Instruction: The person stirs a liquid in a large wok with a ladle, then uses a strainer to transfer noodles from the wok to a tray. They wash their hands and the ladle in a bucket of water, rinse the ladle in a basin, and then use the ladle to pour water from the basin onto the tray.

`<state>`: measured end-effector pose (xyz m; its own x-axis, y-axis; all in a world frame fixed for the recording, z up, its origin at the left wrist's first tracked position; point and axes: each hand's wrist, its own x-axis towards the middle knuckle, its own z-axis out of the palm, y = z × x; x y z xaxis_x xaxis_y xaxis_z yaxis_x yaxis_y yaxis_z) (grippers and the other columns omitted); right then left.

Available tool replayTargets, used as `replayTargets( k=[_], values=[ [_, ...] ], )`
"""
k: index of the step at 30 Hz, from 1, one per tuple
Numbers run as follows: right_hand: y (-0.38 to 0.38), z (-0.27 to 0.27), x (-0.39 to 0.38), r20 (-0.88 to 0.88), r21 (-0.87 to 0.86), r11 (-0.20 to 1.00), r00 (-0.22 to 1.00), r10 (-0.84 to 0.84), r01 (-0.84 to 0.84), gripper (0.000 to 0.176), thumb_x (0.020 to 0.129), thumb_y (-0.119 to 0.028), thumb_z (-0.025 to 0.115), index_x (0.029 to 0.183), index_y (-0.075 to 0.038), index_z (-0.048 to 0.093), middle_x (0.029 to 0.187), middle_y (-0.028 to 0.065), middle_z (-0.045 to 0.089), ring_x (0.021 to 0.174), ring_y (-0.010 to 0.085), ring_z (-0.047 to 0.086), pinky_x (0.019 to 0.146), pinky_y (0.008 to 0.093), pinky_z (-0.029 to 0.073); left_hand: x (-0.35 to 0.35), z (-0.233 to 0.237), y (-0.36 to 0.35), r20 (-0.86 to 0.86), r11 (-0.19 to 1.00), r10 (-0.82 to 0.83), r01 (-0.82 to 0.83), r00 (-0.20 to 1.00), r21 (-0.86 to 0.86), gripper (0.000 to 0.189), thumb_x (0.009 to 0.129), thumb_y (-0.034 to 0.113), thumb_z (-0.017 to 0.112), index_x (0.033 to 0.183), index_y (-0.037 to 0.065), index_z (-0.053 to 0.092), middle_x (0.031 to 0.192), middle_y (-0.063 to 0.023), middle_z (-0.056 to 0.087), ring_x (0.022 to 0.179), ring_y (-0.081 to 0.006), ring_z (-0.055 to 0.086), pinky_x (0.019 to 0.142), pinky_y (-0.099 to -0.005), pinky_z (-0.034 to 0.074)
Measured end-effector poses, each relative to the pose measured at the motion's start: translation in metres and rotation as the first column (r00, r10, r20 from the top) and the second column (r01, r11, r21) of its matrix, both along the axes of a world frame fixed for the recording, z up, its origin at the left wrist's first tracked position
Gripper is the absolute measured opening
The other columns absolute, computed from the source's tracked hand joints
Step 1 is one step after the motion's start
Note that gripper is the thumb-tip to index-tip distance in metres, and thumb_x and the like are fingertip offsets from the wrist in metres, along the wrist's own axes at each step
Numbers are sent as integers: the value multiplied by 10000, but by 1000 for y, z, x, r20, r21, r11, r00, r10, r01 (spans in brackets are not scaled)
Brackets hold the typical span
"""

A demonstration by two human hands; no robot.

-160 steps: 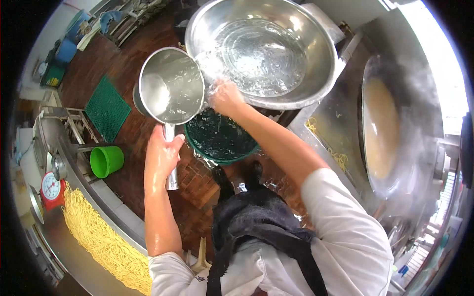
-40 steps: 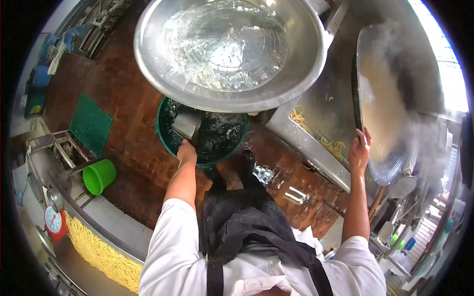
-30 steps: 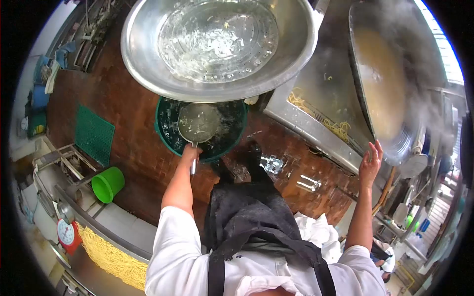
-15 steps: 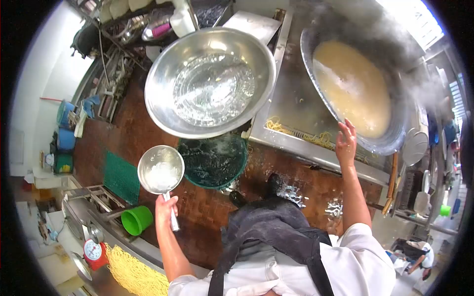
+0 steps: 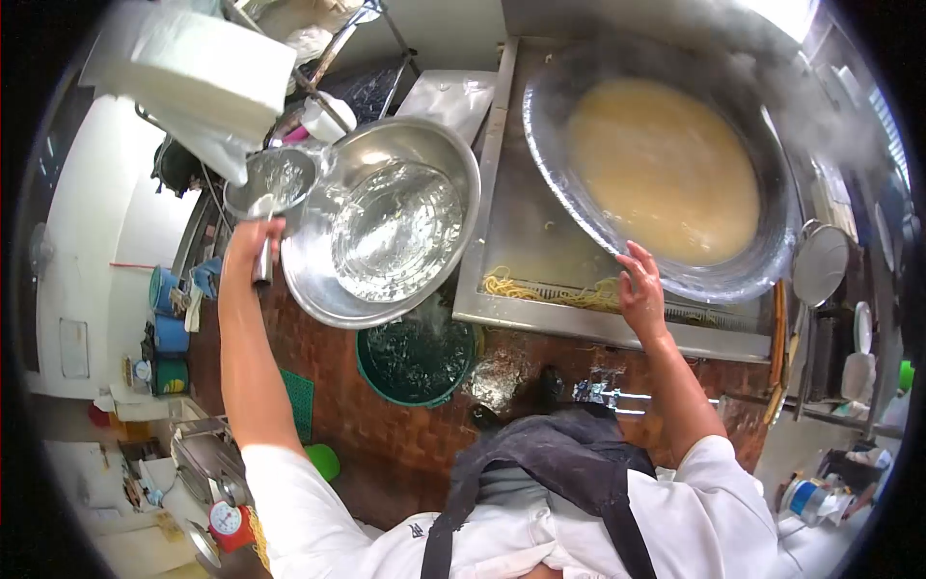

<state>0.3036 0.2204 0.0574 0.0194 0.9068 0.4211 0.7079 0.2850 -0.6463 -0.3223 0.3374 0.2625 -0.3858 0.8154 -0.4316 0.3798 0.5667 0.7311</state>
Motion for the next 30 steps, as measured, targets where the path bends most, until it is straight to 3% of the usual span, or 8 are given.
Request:
replayTargets(
  k=[2, 6, 7, 11, 14, 19, 24, 30],
  values=[
    [0, 0, 9, -18, -7, 1000, 1000, -15, 15, 358, 814, 68, 583, 1134, -78, 649, 1328, 152, 551, 1228, 347, 538, 1005, 420, 472, 19, 5, 67, -88, 994, -99, 102, 991, 42, 187, 838, 150, 692, 710, 82, 575, 548, -42, 545, 415, -153, 521, 400, -323, 463],
    [-2, 2, 27, 3, -6, 999, 999, -52, 52, 353, 814, 73, 574, 1127, -74, 647, 1324, 156, 551, 1219, 344, 547, 995, 419, 479, 23, 2, 159, 22, 998, 49, -48, 999, -36, 210, 883, 168, 629, 711, 112, 523, 545, -15, 520, 410, -122, 481, 382, -323, 461],
    [-4, 2, 31, -10, -19, 998, 998, -61, 61, 351, 816, 78, 569, 1126, -69, 644, 1323, 158, 551, 1210, 343, 555, 997, 416, 476, 25, 4, 165, 90, 1000, 14, -13, 996, -20, 191, 903, 190, 602, 751, 116, 513, 564, 1, 514, 413, -106, 471, 379, -301, 455],
    [-3, -6, 43, -44, -53, 996, 996, -79, 76, 370, 802, 75, 565, 1131, -76, 643, 1324, 159, 546, 1196, 342, 561, 965, 417, 500, 39, 9, 165, 372, 998, 26, -5, 928, -58, 213, 957, 269, 531, 822, 106, 508, 622, 6, 516, 449, -86, 481, 404, -249, 465],
    [3, -16, 47, -33, -69, 997, 998, -48, 46, 386, 794, 84, 560, 1138, -75, 635, 1318, 161, 546, 1167, 342, 576, 960, 413, 502, 54, 8, 144, 476, 1000, -22, 26, 879, -2, 159, 933, 210, 542, 824, 100, 506, 651, -14, 529, 467, -90, 504, 396, -266, 482],
    [12, -13, 34, -78, -82, 997, 997, -4, -2, 374, 800, 86, 563, 1131, -74, 634, 1316, 150, 550, 1143, 331, 587, 956, 399, 502, 79, 6, 103, 480, 988, -115, 148, 869, -32, 167, 931, 196, 521, 840, 58, 546, 649, -26, 537, 470, -106, 514, 417, -271, 477],
    [14, -22, 34, -91, -98, 995, 996, 25, -34, 386, 791, 89, 567, 1133, -76, 634, 1310, 145, 550, 1122, 322, 596, 941, 398, 510, 112, -2, 100, 179, 986, -137, 152, 974, -68, 101, 827, 89, 606, 753, 26, 581, 639, -61, 568, 470, -148, 548, 417, -315, 467],
    [9, -24, 41, -90, -102, 995, 996, 11, -20, 391, 786, 88, 573, 1134, -80, 636, 1304, 146, 552, 1103, 321, 602, 926, 398, 516, 163, -20, 166, -251, 976, -215, 211, 944, -43, 110, 797, 80, 631, 719, 4, 616, 576, -97, 574, 443, -189, 568, 397, -355, 467]
  ],
)
